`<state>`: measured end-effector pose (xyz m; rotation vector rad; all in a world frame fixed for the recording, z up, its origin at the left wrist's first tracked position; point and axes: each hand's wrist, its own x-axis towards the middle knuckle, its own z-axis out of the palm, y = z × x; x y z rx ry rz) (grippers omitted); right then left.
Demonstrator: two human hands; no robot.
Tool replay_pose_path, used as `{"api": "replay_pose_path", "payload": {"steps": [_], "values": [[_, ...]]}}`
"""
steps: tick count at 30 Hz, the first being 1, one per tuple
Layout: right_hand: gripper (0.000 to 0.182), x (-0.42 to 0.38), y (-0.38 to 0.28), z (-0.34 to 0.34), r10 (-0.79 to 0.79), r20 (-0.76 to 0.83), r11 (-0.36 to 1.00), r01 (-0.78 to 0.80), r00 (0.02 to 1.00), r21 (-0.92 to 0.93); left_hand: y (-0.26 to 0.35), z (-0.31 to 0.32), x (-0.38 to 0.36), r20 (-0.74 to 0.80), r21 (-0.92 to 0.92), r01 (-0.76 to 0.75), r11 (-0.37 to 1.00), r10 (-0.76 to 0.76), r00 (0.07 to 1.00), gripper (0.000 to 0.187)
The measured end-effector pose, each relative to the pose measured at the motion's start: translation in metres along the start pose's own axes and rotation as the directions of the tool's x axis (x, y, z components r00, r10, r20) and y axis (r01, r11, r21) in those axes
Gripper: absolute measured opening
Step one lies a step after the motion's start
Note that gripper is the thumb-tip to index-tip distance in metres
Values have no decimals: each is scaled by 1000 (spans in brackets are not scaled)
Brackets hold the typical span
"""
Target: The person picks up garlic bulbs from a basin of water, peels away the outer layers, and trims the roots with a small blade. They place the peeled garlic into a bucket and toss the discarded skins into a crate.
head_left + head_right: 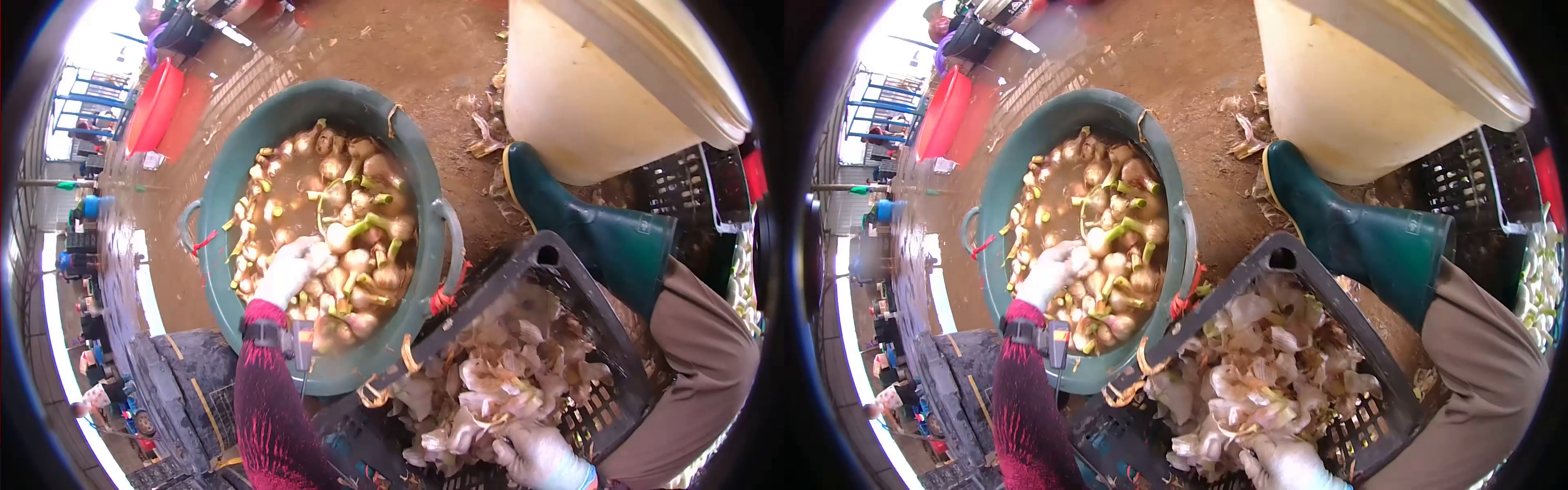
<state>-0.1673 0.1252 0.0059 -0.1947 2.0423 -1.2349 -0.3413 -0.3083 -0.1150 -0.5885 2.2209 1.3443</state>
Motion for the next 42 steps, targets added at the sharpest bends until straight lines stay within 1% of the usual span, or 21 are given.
{"api": "replay_pose_path", "payload": {"steps": [2,3,4,5,6,10,12,15,17,19,20,23,26,28,30,31,32,34,35,39,42], "values": [[29,-4,5,-5,-43,52,992,49,998,-119,50,8,-59,-200,-6,25,1000,-26,980,40],[36,-9,6,-7,-94,46,984,100,995,-147,45,6,-76,-188,-226,-64,972,21,982,40],[36,-10,4,-8,-152,19,988,152,988,-3,38,3,-96,-184,-433,-142,890,67,981,40],[29,-15,4,-5,-181,-18,983,181,983,10,46,16,-118,-208,-601,-283,747,195,958,39],[26,-19,4,-3,-212,-57,977,213,976,18,54,30,-145,-275,-674,-336,657,199,941,38],[42,-29,-10,2,-356,-176,926,371,918,62,56,105,-243,-152,-944,-204,259,207,967,40],[50,-32,-7,14,-390,-127,910,403,912,98,70,156,-290,-171,-970,-186,153,109,979,44],[45,-38,7,37,-539,-176,842,521,824,-141,54,210,-336,-155,-987,-158,18,105,982,42],[44,-49,10,40,-578,-179,814,546,796,-198,49,235,-360,-189,-981,-190,38,40,981,42],[44,-58,11,42,-501,46,840,498,864,-215,45,254,-375,-252,-964,-244,106,-75,965,41],[44,-61,13,45,-499,46,842,496,866,-213,40,260,-378,-277,-952,-269,142,-33,960,39],[42,-68,22,53,-481,62,841,481,874,-249,34,270,-384,-284,-951,-265,160,-106,953,39],[32,-71,25,50,-555,-29,825,546,831,-144,29,270,-385,-244,-955,-224,196,-88,966,40],[25,-71,23,48,-502,-9,859,497,865,-125,26,266,-387,-228,-942,-210,261,-44,973,44],[26,-66,18,47,-458,-21,886,459,889,67,19,265,-388,-222,-941,-210,264,-15,975,46],[27,-66,18,38,-301,215,938,247,929,244,18,265,-389,-193,-957,-182,225,-30,981,44],[28,-66,13,27,-199,346,941,80,917,329,17,264,-390,-164,-971,-154,185,-41,986,43],[28,-59,27,26,-376,159,923,383,913,-15,10,269,-391,-123,-992,-122,43,-9,992,44],[28,-68,15,14,-431,83,863,437,899,-255,8,268,-391,-120,-992,-120,36,-22,992,43],[27,-68,9,35,-588,88,740,579,804,-342,11,269,-388,-93,-992,-86,91,-78,993,46],[26,-63,9,46,-561,152,698,564,814,-442,13,274,-384,-77,-989,-60,134,-127,989,51]]}}
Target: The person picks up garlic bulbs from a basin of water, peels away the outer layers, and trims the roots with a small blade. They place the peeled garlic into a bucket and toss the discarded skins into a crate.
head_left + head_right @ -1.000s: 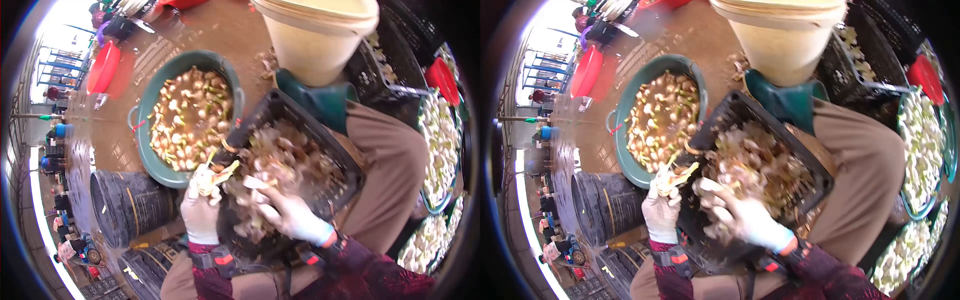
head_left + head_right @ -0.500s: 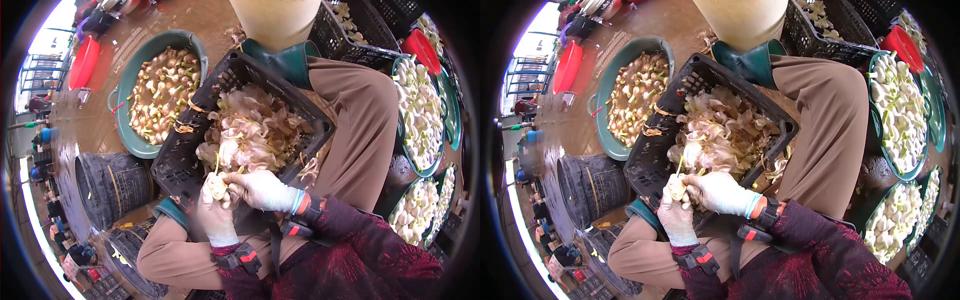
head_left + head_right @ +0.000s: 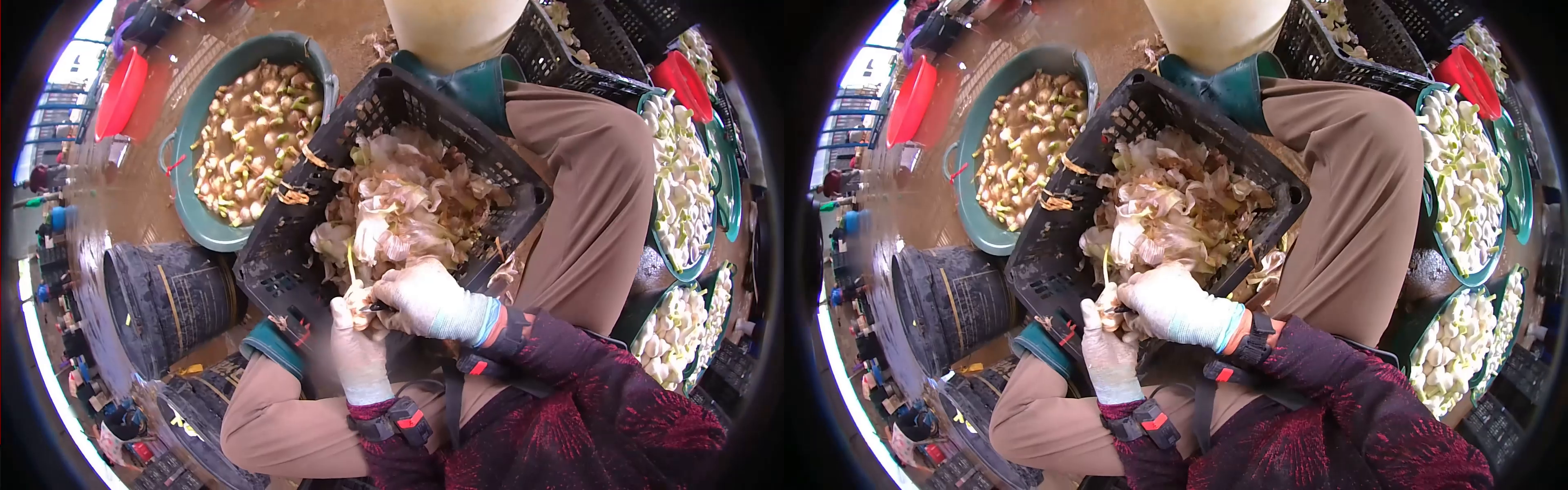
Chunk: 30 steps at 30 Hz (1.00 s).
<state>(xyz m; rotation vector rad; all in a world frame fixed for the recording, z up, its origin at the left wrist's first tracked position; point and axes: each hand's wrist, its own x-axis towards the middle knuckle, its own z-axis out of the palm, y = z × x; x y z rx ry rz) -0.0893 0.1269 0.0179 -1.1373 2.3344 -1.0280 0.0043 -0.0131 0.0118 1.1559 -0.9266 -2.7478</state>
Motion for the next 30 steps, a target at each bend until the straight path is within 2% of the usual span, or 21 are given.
{"api": "replay_pose_path", "payload": {"steps": [2,4,6,7,8,10,11,12,14,15,16,18,19,20,22,23,24,26,27,28,30], "values": [[27,5,0,-5,172,104,964,-189,980,189,-7,-8,2,-16,190,-89,978,94,995,56],[28,10,4,-7,320,121,883,-342,940,321,-5,-14,0,41,161,-70,984,64,997,56],[31,12,17,-9,311,201,635,-361,929,683,-6,-10,-1,213,121,-188,975,160,964,57],[38,11,22,4,273,183,329,-270,945,905,-7,-5,-3,190,96,-203,975,182,965,56],[38,10,25,6,269,172,339,-260,948,904,-6,2,-5,203,94,-210,973,188,961,56],[42,6,33,6,156,0,637,-101,988,764,-4,11,-6,206,99,-257,961,233,950,58],[42,4,26,-2,178,183,699,-255,967,668,-5,5,-5,246,57,-254,965,233,941,57],[41,5,10,-24,240,300,837,-353,923,418,-4,7,-6,244,56,-257,965,236,941,57],[44,6,18,-12,213,316,696,-370,925,616,-6,13,-10,160,309,-267,913,226,961,58],[43,6,21,1,197,327,376,-379,924,845,-9,11,-14,135,297,-284,912,254,958,55],[43,3,24,9,195,323,376,-375,926,847,-7,13,-15,137,300,-286,910,256,957,55],[35,5,18,5,225,180,313,-246,957,917,-2,18,-15,198,297,-307,904,256,946,57],[43,3,22,-3,188,257,514,-318,948,797,-2,14,-12,138,399,-316,861,284,949,55],[43,4,24,-1,195,266,504,-329,944,798,0,15,-10,128,402,-303,864,275,953,55],[43,5,26,4,230,178,401,-260,957,878,2,21,-10,-24,510,-161,845,201,979,52],[41,3,22,-6,283,232,244,-304,931,921,1,24,-10,1,431,-185,883,205,979,51],[41,4,26,-7,287,237,243,-310,928,919,-2,20,-6,-2,429,-179,885,200,980,51],[42,5,32,-7,320,419,21,-448,850,894,-8,9,3,101,313,-266,912,247,964,53],[42,6,37,-3,312,418,91,-464,853,881,-8,7,6,125,293,-244,925,216,968,54],[42,8,35,0,315,420,87,-467,851,880,-8,6,8,123,294,-238,926,211,970,54],[39,10,25,3,342,97,384,-233,935,894,-10,4,7,58,405,-168,899,158,986,54]]}}
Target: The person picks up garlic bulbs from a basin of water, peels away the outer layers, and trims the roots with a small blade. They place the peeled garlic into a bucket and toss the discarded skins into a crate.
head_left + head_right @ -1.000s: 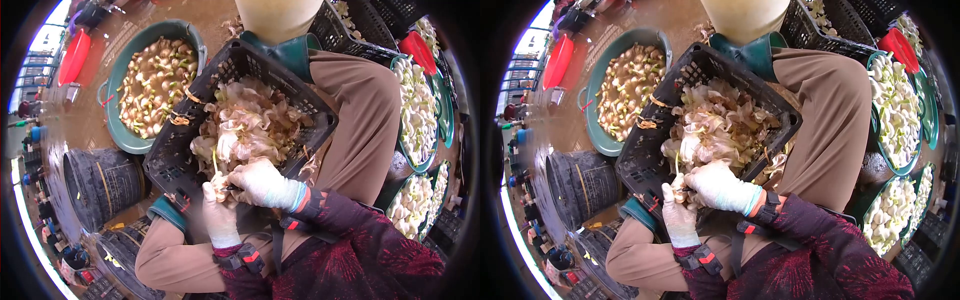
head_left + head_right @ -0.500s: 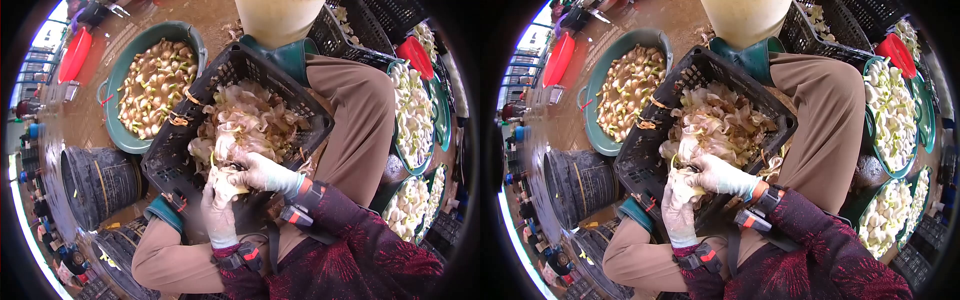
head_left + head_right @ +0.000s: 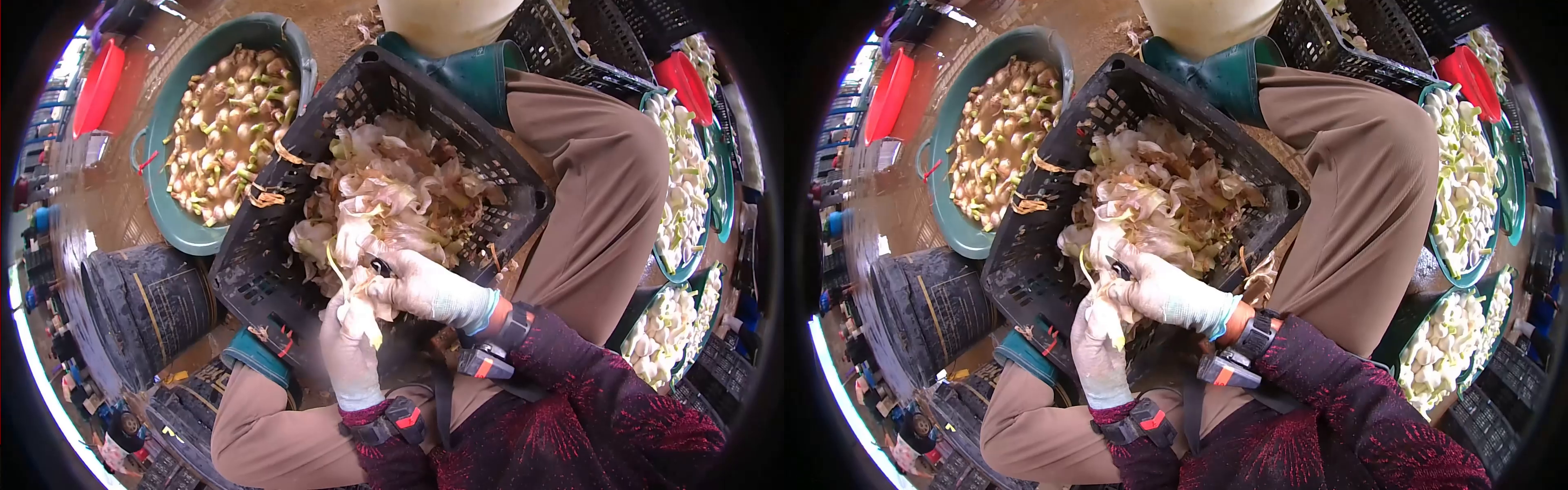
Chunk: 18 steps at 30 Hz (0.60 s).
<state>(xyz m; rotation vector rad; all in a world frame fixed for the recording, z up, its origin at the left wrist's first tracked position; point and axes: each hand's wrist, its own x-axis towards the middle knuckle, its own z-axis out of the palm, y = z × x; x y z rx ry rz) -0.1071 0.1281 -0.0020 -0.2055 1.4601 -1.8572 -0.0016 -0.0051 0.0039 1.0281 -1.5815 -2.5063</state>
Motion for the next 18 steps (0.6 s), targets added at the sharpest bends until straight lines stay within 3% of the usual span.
{"api": "replay_pose_path", "payload": {"steps": [1,2,4,6,8,9,10,12,13,14,16,17,18], "values": [[38,-3,-6,-3,129,32,990,-131,991,60,-1,-1,0,9,-15,-23,1000,23,1000,55],[40,-1,-6,-7,154,52,987,-156,987,25,0,3,-1,9,-16,-23,1000,23,1000,55],[42,1,0,-14,292,60,954,-295,955,47,7,11,-6,43,-232,14,973,-4,999,59],[37,2,-5,-8,276,54,954,-281,960,108,7,11,-4,88,-275,18,961,7,996,57],[32,-4,-14,3,25,-30,999,-26,999,-27,5,21,-6,-63,-149,-9,989,-1,998,48],[32,-2,3,10,-158,-116,979,140,981,-151,0,10,-6,-22,-150,-45,988,42,999,43],[32,-4,6,7,-170,-113,976,152,979,-153,0,8,-10,-17,-148,-55,987,53,998,43],[31,-3,-11,2,166,21,942,-165,986,292,5,4,-17,67,-292,-59,955,82,994,41],[22,-4,-27,1,198,-66,857,-140,978,496,0,-3,-18,51,-263,-110,959,127,991,42],[19,-9,-34,-13,176,-25,790,-127,984,600,0,-6,-20,54,-262,-123,957,141,988,42],[16,-8,-48,-25,70,-120,833,8,990,552,1,-7,-21,99,-542,-61,838,135,986,47],[17,2,-30,-34,-107,-184,994,101,977,-43,3,-8,-19,117,-605,-33,796,130,985,48],[23,3,-18,-28,-389,-219,614,75,895,-786,2,-8,-19,122,-603,-36,797,137,983,48]]}}
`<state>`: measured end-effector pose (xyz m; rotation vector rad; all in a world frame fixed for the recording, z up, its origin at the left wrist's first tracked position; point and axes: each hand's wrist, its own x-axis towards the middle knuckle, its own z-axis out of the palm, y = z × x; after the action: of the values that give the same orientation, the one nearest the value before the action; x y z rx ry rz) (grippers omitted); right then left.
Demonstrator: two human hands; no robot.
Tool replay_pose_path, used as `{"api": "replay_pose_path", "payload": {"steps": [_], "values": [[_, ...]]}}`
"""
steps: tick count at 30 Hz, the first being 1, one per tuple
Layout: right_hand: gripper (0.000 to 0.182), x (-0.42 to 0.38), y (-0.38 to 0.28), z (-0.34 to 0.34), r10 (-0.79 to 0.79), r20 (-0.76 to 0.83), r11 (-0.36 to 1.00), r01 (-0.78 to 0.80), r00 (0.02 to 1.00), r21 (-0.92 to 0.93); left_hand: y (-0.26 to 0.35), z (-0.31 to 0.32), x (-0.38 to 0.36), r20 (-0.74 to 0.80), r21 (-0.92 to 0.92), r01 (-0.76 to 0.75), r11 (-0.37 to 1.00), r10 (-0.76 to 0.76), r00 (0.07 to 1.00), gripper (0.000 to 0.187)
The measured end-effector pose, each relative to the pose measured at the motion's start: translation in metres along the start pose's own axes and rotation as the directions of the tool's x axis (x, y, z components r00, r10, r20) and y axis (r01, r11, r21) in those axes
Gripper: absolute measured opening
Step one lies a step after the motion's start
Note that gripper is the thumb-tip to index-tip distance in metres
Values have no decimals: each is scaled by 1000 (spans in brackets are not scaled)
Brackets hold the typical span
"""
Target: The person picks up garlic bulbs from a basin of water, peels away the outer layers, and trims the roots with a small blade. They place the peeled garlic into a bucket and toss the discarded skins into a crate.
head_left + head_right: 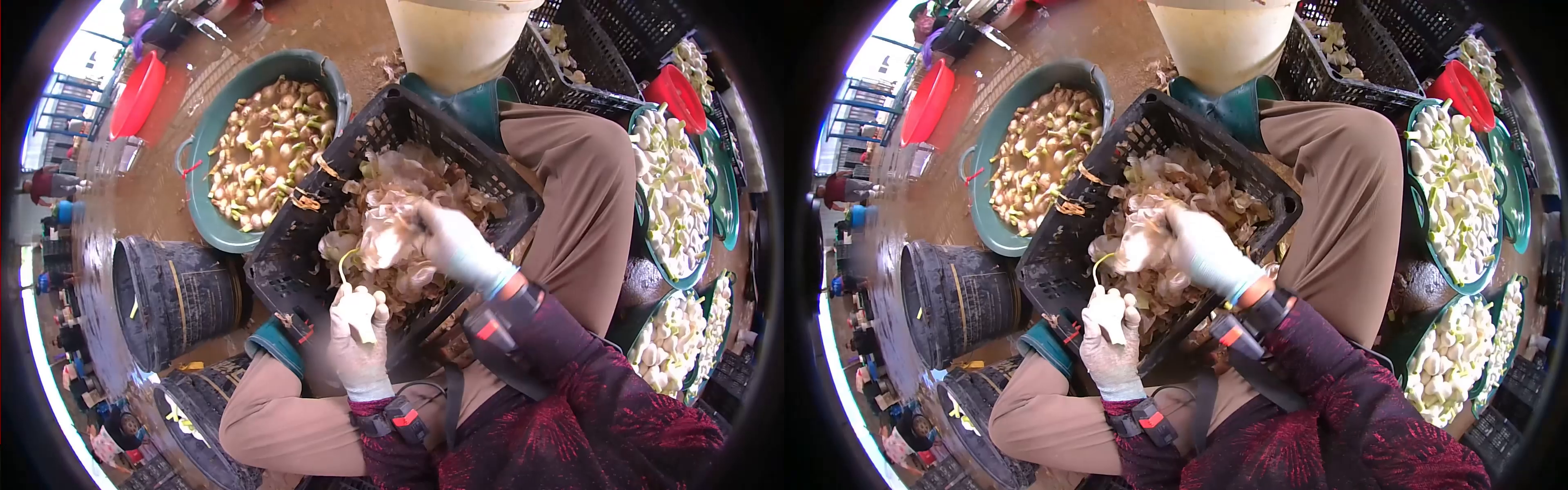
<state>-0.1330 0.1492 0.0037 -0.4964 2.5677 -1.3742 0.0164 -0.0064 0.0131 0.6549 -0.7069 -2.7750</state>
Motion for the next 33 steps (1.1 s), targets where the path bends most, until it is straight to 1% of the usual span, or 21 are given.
{"api": "replay_pose_path", "payload": {"steps": [2,3,4,6,11,12,14,16,17,18,20,22,23,24,26,27,28,30,31,32,33], "values": [[29,-24,-5,11,-103,-61,985,93,993,-142,-3,0,4,-42,26,-71,997,72,997,47],[30,-25,-16,16,-128,-13,990,127,992,-59,-2,14,0,-92,115,-73,991,84,992,43],[24,-30,-25,16,-199,38,975,195,979,105,-5,11,0,-103,113,-70,991,82,991,43],[24,-35,-39,18,-143,252,990,142,957,22,-10,19,9,-181,376,-149,914,230,956,40],[26,-34,-36,29,-53,164,999,49,985,23,-20,12,14,-183,510,-68,858,185,965,38],[27,-33,-35,30,-63,116,998,63,991,8,-22,7,16,-194,506,-53,861,173,966,38],[28,-28,-25,36,-70,77,998,70,995,-6,-24,-1,22,-63,384,-77,920,110,992,40],[28,-19,-17,36,87,210,896,-168,974,411,-21,0,21,-30,349,-70,935,86,996,45],[29,-14,-23,24,293,440,697,-505,849,509,-19,4,20,-60,343,-57,938,82,995,47],[32,-11,-20,19,272,537,601,-576,799,553,-18,5,20,-90,337,-45,941,79,993,50],[31,-13,-12,23,185,501,671,-481,846,565,-17,-8,20,-57,261,-19,965,35,998,55],[31,-18,-12,25,150,496,643,-466,855,609,-16,0,17,-215,413,34,910,62,975,55],[31,-19,-14,27,110,481,609,-441,870,659,-14,21,12,-240,357,46,933,44,970,55],[31,-16,-16,28,102,484,609,-439,869,660,-11,19,13,-240,358,39,933,52,969,55],[29,-13,-23,28,36,387,619,-324,921,715,-8,12,14,-124,294,46,955,-9,992,54],[28,-16,-27,22,30,391,788,-262,920,556,-10,6,18,-142,350,11,937,41,989,56],[26,-24,-23,31,42,382,804,-258,923,536,-9,4,16,-137,346,10,938,40,990,56],[27,-21,-39,12,120,627,508,-590,769,627,-5,9,13,-80,437,-7,899,47,996,55],[27,-20,-40,4,92,589,409,-570,803,713,-5,-1,13,-107,316,12,949,23,994,57],[27,-19,-38,-7,65,550,302,-542,833,784,-2,-7,10,-102,316,0,949,34,994,57],[30,-13,-42,-23,104,553,145,-563,826,814,2,-12,6,-58,233,24,972,-11,998,58]]}}
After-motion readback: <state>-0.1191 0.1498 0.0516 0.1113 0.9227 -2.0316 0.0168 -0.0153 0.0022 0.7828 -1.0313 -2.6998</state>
